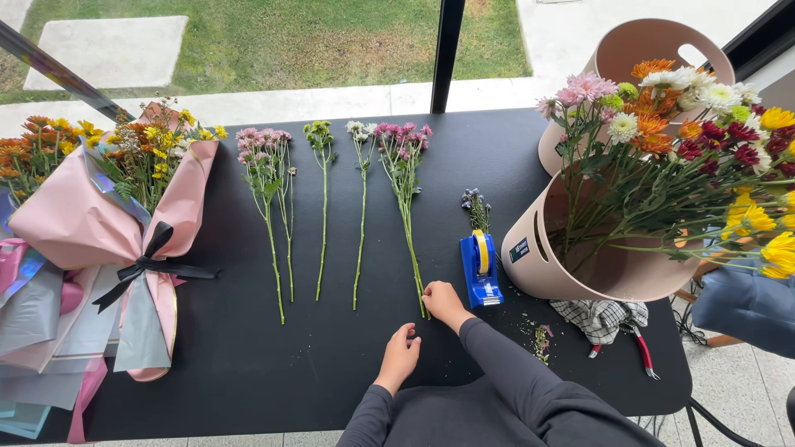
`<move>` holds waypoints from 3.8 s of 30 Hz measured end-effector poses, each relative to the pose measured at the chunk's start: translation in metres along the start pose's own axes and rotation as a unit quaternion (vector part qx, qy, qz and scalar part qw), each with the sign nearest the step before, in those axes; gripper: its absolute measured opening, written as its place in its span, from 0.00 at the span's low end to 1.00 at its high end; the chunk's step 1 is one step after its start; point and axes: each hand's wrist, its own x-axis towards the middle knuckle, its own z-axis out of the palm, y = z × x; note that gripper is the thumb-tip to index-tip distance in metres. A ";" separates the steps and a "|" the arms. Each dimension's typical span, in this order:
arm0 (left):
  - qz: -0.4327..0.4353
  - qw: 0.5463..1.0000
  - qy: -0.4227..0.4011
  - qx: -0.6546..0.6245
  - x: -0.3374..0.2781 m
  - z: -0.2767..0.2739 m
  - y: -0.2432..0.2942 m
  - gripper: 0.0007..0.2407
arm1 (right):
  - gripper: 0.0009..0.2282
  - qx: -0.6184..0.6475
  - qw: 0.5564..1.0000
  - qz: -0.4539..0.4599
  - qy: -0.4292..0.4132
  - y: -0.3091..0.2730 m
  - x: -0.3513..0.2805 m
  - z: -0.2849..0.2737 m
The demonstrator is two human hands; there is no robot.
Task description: The person sorts various flowers on a table and places them into a large container.
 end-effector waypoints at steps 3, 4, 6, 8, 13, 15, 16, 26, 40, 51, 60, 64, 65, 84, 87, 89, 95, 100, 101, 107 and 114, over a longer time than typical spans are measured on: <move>-0.004 1.000 0.000 -0.003 0.002 0.000 -0.003 0.18 | 0.08 0.024 0.999 0.025 -0.004 -0.005 -0.003 -0.003; -0.003 1.000 0.000 -0.002 0.002 -0.002 -0.002 0.18 | 0.08 0.025 0.999 0.025 -0.003 -0.003 -0.002 -0.002; -0.009 1.000 0.000 -0.002 0.000 -0.004 -0.001 0.18 | 0.09 0.018 0.999 0.028 -0.001 0.000 -0.001 0.000; -0.011 1.000 0.002 -0.002 0.002 -0.006 -0.003 0.18 | 0.09 0.027 0.999 0.033 -0.004 -0.001 -0.003 -0.002; 0.001 1.000 0.005 -0.002 0.007 -0.009 -0.001 0.19 | 0.09 0.036 0.999 0.039 0.007 0.003 -0.005 -0.003; -0.004 1.000 0.004 -0.002 0.004 -0.012 0.009 0.19 | 0.09 0.056 0.998 0.017 0.022 0.008 -0.007 -0.002; 0.000 1.000 0.000 0.002 0.005 -0.013 0.013 0.19 | 0.09 0.060 0.998 0.020 0.027 0.005 -0.013 -0.006; 0.089 0.996 0.022 -0.024 0.010 -0.008 0.062 0.18 | 0.11 0.113 0.981 -0.137 0.080 -0.025 -0.102 -0.073; 0.271 0.957 0.032 -0.101 -0.066 0.008 0.208 0.15 | 0.19 0.060 0.942 -0.114 0.311 0.008 -0.131 -0.295; 0.254 0.961 0.025 -0.103 -0.093 0.022 0.213 0.15 | 0.35 0.073 0.982 -0.050 0.165 -0.009 -0.135 -0.300; 0.253 0.962 0.032 -0.096 -0.106 0.023 0.223 0.14 | 0.22 0.025 0.980 -0.086 0.178 0.011 -0.113 -0.289; 0.254 0.963 0.027 -0.090 -0.108 0.023 0.227 0.14 | 0.20 0.020 0.981 -0.075 0.177 0.014 -0.108 -0.285; 0.252 0.963 0.027 -0.089 -0.108 0.023 0.229 0.14 | 0.17 0.009 0.981 -0.073 0.181 0.012 -0.110 -0.285; 0.366 0.922 0.052 -0.119 -0.099 0.018 0.293 0.11 | 0.02 0.061 0.842 -0.325 0.426 0.007 -0.215 -0.342; 0.420 0.899 0.043 -0.118 -0.099 0.029 0.321 0.11 | 0.04 0.023 0.814 -0.354 0.460 0.009 -0.222 -0.341; 0.448 0.885 0.033 -0.124 -0.087 0.045 0.330 0.13 | 0.02 -0.019 0.798 -0.361 0.482 -0.009 -0.235 -0.331; 0.517 0.846 0.109 -0.074 -0.050 0.075 0.308 0.03 | 0.07 -0.170 0.719 -0.384 0.553 -0.030 -0.240 -0.272; 0.528 0.836 0.144 0.035 -0.079 0.047 0.306 0.07 | 0.13 -0.148 0.724 -0.402 0.541 -0.028 -0.240 -0.231; 0.493 0.856 0.145 -0.059 -0.086 0.045 0.309 0.06 | 0.15 -0.139 0.729 -0.406 0.532 -0.026 -0.243 -0.225; 0.392 0.876 0.154 -0.237 -0.089 0.033 0.297 0.05 | 0.17 -0.129 0.767 -0.369 0.509 0.024 -0.232 -0.201; 0.369 0.867 0.177 -0.284 -0.107 0.013 0.301 0.06 | 0.26 -0.216 0.789 -0.234 0.526 0.075 -0.214 -0.207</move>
